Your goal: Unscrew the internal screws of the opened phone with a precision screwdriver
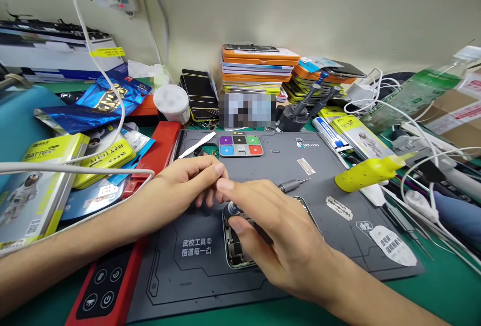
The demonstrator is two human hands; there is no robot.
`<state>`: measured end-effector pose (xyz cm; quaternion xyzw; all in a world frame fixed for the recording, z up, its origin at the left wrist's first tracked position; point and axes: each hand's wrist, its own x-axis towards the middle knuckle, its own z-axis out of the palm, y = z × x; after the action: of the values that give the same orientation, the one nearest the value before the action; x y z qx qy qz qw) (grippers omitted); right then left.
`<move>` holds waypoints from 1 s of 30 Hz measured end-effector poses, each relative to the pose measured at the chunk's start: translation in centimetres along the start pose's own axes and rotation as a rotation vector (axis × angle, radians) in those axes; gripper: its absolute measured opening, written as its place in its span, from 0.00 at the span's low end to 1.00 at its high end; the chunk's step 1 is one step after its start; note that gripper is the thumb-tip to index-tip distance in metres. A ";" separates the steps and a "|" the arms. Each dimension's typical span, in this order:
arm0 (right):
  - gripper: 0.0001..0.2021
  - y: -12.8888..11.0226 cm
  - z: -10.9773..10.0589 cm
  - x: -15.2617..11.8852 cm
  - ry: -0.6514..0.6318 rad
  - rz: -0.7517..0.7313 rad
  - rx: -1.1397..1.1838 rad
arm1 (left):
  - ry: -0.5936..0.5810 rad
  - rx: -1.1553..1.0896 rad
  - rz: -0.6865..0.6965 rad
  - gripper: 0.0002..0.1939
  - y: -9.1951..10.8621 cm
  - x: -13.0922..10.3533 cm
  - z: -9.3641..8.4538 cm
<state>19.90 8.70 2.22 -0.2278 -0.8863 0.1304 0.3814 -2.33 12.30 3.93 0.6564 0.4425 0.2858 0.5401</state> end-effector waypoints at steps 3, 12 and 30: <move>0.29 0.0 0.0 -0.1 -0.004 0.009 0.000 | 0.007 -0.009 -0.005 0.21 0.1 0.0 0.0; 0.31 -0.1 0.2 -0.1 0.025 0.036 0.039 | 0.002 -0.015 0.023 0.21 0.1 0.0 -0.1; 0.32 -0.1 -0.2 -0.1 0.035 0.060 0.003 | -0.001 -0.026 0.025 0.21 0.2 -0.1 -0.2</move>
<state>20.02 8.59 2.34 -0.2561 -0.8722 0.1391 0.3929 -2.50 12.31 4.19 0.6548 0.4302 0.2979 0.5453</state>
